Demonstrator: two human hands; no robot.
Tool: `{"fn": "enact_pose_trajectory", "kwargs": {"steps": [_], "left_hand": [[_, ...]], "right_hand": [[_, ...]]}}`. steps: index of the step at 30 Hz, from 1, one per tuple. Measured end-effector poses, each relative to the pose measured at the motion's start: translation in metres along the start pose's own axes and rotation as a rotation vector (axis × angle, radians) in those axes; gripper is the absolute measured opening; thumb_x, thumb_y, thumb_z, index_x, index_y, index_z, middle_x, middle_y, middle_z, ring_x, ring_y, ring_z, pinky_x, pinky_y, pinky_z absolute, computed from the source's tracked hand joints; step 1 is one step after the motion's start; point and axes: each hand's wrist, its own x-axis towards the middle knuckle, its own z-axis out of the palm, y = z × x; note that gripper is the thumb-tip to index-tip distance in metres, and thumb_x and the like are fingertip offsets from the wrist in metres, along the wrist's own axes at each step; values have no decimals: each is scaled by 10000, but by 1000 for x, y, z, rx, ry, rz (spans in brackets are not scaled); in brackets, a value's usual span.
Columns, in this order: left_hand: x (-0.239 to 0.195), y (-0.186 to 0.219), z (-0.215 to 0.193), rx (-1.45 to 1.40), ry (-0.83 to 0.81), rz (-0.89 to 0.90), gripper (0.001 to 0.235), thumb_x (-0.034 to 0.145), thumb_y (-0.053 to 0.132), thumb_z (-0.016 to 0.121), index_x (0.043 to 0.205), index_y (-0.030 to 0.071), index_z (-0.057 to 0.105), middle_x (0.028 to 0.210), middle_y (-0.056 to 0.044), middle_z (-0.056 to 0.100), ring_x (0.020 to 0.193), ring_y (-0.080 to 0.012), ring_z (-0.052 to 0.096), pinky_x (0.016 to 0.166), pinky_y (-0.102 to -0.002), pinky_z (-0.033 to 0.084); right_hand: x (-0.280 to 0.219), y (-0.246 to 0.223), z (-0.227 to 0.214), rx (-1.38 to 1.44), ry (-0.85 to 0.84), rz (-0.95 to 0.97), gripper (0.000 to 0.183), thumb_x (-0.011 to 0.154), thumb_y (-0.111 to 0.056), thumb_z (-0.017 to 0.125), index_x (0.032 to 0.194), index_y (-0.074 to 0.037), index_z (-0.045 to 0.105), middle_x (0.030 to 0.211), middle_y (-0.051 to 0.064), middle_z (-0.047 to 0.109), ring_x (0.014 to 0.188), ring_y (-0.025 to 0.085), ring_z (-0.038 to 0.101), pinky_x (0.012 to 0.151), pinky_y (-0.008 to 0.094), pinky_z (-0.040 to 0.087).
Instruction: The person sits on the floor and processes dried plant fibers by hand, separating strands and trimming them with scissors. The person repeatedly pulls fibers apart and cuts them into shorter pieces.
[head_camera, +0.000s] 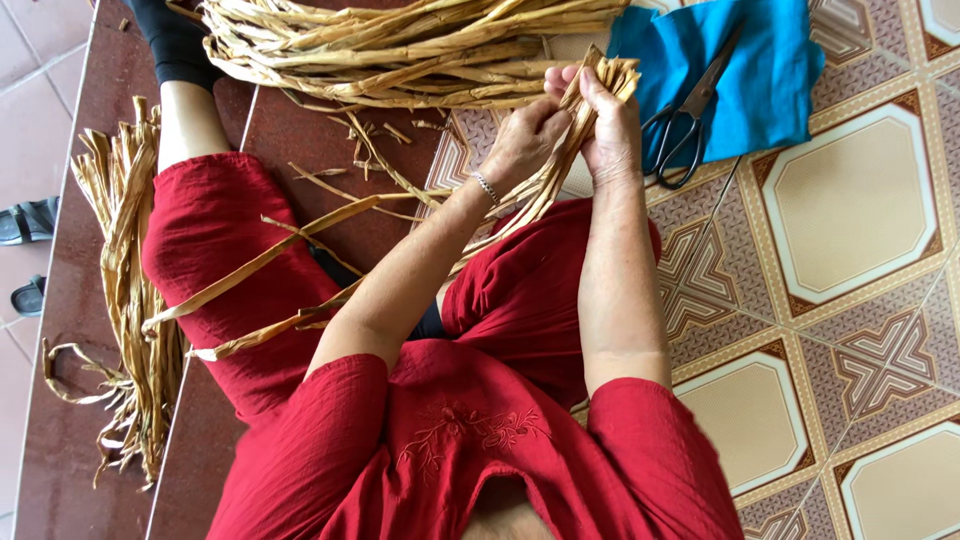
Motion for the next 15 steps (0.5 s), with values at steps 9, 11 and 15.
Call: {"fn": "enact_pose_trajectory", "kwargs": {"steps": [9,11,15], "left_hand": [[-15,4,27,284,-201,-17,303,1038,260,469,891,55,638,648,-171,675,587,-340,701,604,-479,570],[-41,2,22,273,-181,129,232,1015,207,492,910,34,606,658,-194,662,609,-374,685,609,-507,554],[-82,12,-14,363,-192,204,210,1000,215,529,914,37,601,665,-198,647,613,-398,665,603,-527,531]], "right_hand": [[19,7,-44,144,375,-24,219,988,-228,603,986,-19,669,851,121,748,822,276,773,752,456,673],[21,12,-54,191,454,-14,237,985,-257,585,959,-38,672,807,100,738,783,265,768,700,464,669],[25,16,-75,220,559,-15,228,1018,-251,593,933,-55,672,780,84,716,731,244,747,665,441,662]]}}
